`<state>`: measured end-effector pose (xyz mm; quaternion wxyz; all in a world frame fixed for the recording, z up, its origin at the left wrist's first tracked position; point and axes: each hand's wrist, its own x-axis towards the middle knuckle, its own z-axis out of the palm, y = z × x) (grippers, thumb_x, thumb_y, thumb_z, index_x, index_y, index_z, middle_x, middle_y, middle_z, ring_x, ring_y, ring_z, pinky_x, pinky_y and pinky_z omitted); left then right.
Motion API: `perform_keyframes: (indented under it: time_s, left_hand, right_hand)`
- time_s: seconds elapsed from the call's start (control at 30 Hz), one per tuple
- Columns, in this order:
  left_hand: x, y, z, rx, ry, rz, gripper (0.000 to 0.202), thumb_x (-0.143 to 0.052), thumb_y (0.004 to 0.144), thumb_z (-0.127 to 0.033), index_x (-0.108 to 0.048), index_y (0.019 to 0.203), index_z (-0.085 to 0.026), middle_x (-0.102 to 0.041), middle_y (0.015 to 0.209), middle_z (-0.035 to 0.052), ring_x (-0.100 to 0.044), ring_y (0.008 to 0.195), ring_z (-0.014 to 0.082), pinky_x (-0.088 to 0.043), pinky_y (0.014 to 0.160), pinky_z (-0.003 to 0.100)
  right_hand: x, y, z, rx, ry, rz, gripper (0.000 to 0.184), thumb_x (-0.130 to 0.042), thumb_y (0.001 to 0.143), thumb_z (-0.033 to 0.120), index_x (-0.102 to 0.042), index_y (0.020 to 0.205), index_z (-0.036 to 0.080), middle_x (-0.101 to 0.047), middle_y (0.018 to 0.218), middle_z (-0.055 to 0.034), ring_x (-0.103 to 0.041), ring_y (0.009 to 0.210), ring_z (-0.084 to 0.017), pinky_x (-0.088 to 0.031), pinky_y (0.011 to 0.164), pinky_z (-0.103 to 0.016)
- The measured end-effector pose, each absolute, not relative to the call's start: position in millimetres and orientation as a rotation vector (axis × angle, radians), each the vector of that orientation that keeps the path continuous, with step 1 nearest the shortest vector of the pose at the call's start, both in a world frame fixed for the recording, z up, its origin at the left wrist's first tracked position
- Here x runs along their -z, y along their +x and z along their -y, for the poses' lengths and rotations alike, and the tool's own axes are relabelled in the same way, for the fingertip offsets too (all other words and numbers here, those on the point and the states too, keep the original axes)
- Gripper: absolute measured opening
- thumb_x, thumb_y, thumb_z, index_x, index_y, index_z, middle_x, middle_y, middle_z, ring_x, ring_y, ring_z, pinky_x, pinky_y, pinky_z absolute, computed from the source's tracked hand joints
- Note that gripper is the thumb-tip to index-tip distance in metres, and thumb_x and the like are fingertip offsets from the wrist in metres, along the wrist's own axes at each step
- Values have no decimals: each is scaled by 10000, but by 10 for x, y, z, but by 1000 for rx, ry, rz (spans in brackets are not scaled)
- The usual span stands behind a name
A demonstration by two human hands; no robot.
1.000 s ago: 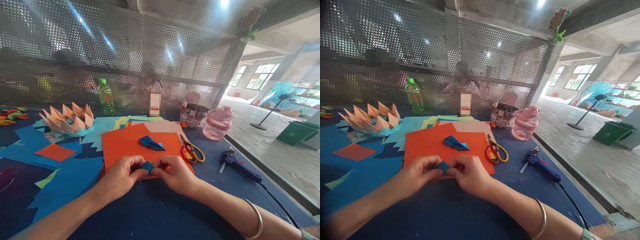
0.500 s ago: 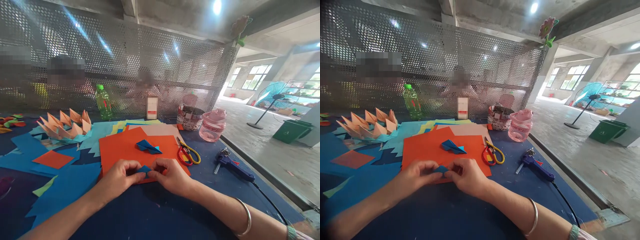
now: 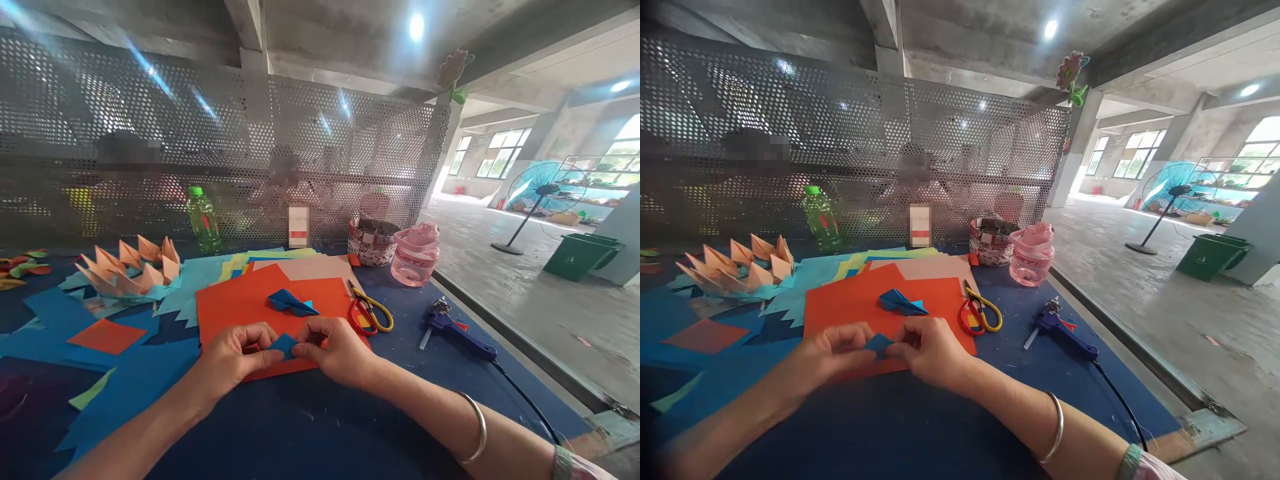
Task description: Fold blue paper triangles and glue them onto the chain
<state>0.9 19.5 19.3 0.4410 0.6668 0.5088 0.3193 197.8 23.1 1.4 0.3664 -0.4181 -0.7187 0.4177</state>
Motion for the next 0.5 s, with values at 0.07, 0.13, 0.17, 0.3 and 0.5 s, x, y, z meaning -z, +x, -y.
perform_keyframes:
  time_s: [0.07, 0.13, 0.17, 0.3, 0.5]
  left_hand:
    - [-197, -12, -205, -776, 1726, -1220, 482, -750, 666, -499, -416, 501, -192, -501, 634, -33, -468, 615, 134, -392, 569, 231]
    - [-199, -42, -221, -695, 1765, -1206, 414, -723, 705, -517, -514, 544, -198, -557, 654, -19, -524, 643, 155, -422, 598, 240]
    - [-201, -61, -234, -651, 1785, -1207, 366, -704, 730, -530, -593, 613, -201, -611, 701, -3, -570, 693, 177, -448, 644, 251]
    - [-233, -148, -341, -718, 1957, -1286, 384, -644, 808, -527, -680, 1065, -243, -687, 1161, 64, -604, 1086, 267, -431, 965, 341]
    - [-394, -100, -717, -838, 2294, -1335, 436, -672, 773, -376, -625, 1183, -236, -597, 1343, 103, -471, 1307, 285, -301, 1119, 405]
  right_hand:
    - [-13, 1979, -235, -1070, -1054, 1876, 110, -686, 785, 222, -647, 701, 163, -578, 640, 38, -473, 621, -102, -375, 598, -219]
    - [-19, 2002, -252, -1058, -1062, 1921, 104, -671, 798, 227, -658, 716, 163, -589, 655, 38, -478, 621, -97, -371, 595, -212]
    - [-26, 2022, -266, -1044, -1086, 1950, 101, -659, 805, 225, -662, 726, 162, -596, 663, 37, -482, 621, -96, -368, 593, -210]
    - [-57, 2132, -347, -957, -1189, 2124, 85, -608, 809, 189, -674, 764, 159, -644, 705, 21, -544, 658, -108, -370, 599, -210]
    - [-61, 2255, -442, -783, -1297, 2312, 124, -597, 816, 220, -707, 784, 173, -686, 706, -1, -599, 656, -135, -355, 546, -206]
